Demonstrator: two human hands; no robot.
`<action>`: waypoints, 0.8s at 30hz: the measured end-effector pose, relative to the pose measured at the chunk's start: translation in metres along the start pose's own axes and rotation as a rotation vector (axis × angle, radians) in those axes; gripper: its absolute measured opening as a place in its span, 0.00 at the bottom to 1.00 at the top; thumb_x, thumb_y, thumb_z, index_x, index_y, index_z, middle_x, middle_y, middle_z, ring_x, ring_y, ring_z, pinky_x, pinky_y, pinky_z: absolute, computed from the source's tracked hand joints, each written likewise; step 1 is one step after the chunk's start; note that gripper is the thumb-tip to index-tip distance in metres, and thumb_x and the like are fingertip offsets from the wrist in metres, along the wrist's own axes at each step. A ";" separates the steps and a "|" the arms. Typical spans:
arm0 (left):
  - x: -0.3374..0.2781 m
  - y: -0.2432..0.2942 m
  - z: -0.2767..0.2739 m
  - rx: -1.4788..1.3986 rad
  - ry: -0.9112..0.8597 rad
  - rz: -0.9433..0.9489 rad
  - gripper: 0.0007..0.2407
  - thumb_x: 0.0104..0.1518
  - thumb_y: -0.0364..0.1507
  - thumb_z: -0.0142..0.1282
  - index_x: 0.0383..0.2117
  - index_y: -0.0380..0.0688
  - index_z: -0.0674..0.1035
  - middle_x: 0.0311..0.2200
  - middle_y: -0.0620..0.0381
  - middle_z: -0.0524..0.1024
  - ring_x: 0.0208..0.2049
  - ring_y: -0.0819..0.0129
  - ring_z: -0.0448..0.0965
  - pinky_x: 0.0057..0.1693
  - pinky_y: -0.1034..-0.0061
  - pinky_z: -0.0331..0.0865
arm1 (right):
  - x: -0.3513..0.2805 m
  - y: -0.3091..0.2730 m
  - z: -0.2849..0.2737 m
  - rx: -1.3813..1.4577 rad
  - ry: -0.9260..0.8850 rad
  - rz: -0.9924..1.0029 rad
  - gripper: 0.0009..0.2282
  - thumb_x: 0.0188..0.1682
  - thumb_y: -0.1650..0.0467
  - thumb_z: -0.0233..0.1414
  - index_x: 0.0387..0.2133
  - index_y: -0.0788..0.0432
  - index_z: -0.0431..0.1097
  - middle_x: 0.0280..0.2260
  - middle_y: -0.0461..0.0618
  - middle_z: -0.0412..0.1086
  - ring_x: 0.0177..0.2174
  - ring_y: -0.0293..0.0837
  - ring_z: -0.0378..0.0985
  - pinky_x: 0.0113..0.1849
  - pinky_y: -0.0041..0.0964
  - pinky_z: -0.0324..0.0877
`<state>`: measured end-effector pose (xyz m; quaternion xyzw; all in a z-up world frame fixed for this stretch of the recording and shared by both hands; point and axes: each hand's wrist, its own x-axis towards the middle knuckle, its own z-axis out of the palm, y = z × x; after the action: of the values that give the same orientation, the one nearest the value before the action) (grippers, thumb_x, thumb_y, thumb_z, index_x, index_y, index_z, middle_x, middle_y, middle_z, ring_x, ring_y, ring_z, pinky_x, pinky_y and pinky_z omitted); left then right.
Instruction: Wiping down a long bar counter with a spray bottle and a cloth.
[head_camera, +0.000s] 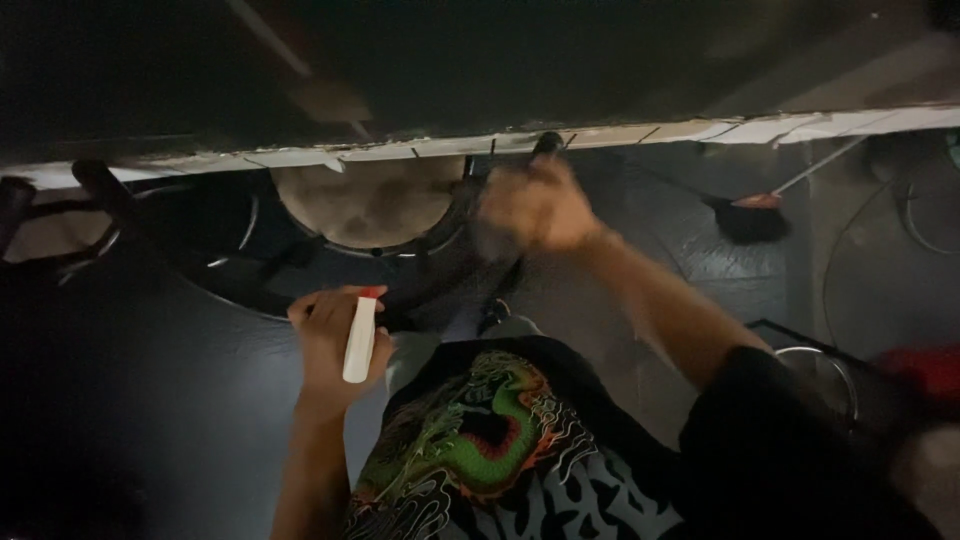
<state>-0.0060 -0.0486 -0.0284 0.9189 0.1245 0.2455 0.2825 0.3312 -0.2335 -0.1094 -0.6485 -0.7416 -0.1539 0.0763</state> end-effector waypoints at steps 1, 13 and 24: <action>0.000 0.001 0.001 -0.002 0.000 0.008 0.09 0.45 0.26 0.56 0.33 0.41 0.79 0.38 0.57 0.81 0.38 0.64 0.77 0.58 0.64 0.55 | -0.002 0.012 -0.005 -0.006 0.001 0.005 0.27 0.44 0.68 0.64 0.59 0.44 0.68 0.60 0.43 0.69 0.64 0.46 0.62 0.62 0.59 0.54; 0.000 -0.002 -0.007 -0.064 -0.026 0.044 0.12 0.44 0.28 0.58 0.36 0.43 0.79 0.40 0.55 0.79 0.41 0.62 0.77 0.56 0.60 0.53 | 0.044 -0.148 -0.013 0.147 0.172 0.434 0.35 0.27 0.65 0.67 0.54 0.50 0.69 0.55 0.50 0.69 0.63 0.54 0.63 0.60 0.66 0.51; 0.004 -0.052 -0.061 -0.329 -0.383 0.210 0.12 0.48 0.27 0.59 0.40 0.43 0.76 0.53 0.46 0.73 0.55 0.50 0.71 0.60 0.52 0.54 | 0.062 -0.124 -0.082 0.140 -0.105 0.743 0.27 0.39 0.72 0.62 0.56 0.49 0.69 0.61 0.48 0.64 0.65 0.50 0.55 0.64 0.58 0.45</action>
<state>-0.0390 0.0231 -0.0129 0.8983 -0.0686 0.1120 0.4193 0.1932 -0.2158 -0.0285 -0.8734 -0.4675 -0.0312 0.1329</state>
